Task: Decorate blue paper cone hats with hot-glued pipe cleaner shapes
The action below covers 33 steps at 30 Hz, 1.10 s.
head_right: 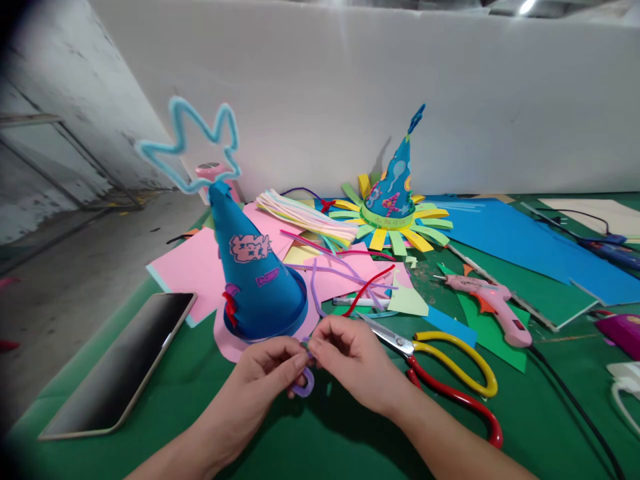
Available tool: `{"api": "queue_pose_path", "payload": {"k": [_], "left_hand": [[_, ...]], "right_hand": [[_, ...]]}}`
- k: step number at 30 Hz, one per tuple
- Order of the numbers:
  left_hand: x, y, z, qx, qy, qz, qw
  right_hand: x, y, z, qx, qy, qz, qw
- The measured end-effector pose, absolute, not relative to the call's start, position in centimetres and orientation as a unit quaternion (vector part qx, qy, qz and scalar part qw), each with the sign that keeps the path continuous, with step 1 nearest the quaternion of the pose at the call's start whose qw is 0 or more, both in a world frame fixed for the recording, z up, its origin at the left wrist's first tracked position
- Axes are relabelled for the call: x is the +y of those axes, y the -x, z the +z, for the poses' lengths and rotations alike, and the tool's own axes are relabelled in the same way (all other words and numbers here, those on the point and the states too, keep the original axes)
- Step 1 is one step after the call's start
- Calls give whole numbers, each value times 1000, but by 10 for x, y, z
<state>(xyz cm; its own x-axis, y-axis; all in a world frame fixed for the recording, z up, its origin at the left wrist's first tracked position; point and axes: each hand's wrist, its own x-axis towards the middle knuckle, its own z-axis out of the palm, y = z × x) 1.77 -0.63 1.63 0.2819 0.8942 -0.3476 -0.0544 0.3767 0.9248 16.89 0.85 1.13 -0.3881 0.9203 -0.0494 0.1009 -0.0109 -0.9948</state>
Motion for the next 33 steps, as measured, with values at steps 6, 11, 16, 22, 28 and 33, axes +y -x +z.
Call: {"api": "queue_pose_path", "payload": {"k": [6,11,16,22,28,33], "left_hand": [[-8,-21,15,491,-423,340,681],[-10,-24,15,495,-456,318,668],[-11,-25,13,492,-444,338,669],[-7,-20,12,498,-398,387,666],[-3,-17,9,499,-377,411,663],[-4,-16,9,505,-412,433,622]], "right_hand": [[9,-168,10,-612,426,562,357],[9,-165,12,-638,450,511,360],[9,-162,10,-634,433,523,371],[10,-169,9,-607,448,541,371],[7,-168,13,-637,446,531,337],[4,-165,14,-634,453,547,305]]}}
